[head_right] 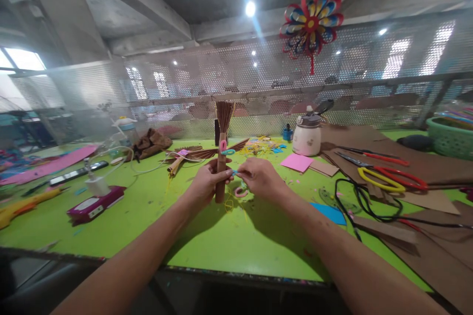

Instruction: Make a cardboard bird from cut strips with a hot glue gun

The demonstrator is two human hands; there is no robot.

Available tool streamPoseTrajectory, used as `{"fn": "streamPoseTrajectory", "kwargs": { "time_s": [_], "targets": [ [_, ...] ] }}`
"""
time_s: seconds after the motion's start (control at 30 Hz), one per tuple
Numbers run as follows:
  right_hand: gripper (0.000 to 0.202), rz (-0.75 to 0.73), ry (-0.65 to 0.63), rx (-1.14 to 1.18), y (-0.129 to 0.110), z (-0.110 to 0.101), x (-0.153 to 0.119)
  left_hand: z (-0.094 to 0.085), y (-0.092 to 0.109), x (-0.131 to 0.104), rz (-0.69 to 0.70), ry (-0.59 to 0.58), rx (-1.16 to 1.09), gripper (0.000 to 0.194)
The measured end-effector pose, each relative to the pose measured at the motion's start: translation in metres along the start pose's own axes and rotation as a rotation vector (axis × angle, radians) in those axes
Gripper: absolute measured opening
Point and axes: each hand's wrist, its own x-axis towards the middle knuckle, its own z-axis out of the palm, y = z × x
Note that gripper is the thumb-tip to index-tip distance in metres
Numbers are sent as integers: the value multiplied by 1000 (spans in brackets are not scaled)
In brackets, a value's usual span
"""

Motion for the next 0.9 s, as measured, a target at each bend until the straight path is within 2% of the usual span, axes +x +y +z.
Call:
{"fn": "streamPoseTrajectory", "kwargs": {
  "time_s": [0.43,0.57,0.73,0.9],
  "targets": [
    [20,6,27,-6,-6,-2,0,5,6,-3,-16,-22,-88,41],
    [19,82,65,58,-7,-9,2,5,9,-4,-28,-31,-140,39],
    [18,215,154,266,-14,-19,5,3,8,-3,-53,-39,-171,33],
    [13,92,249,254,-23,-14,6,4,2,-4,-89,-102,-120,29]
  ]
}}
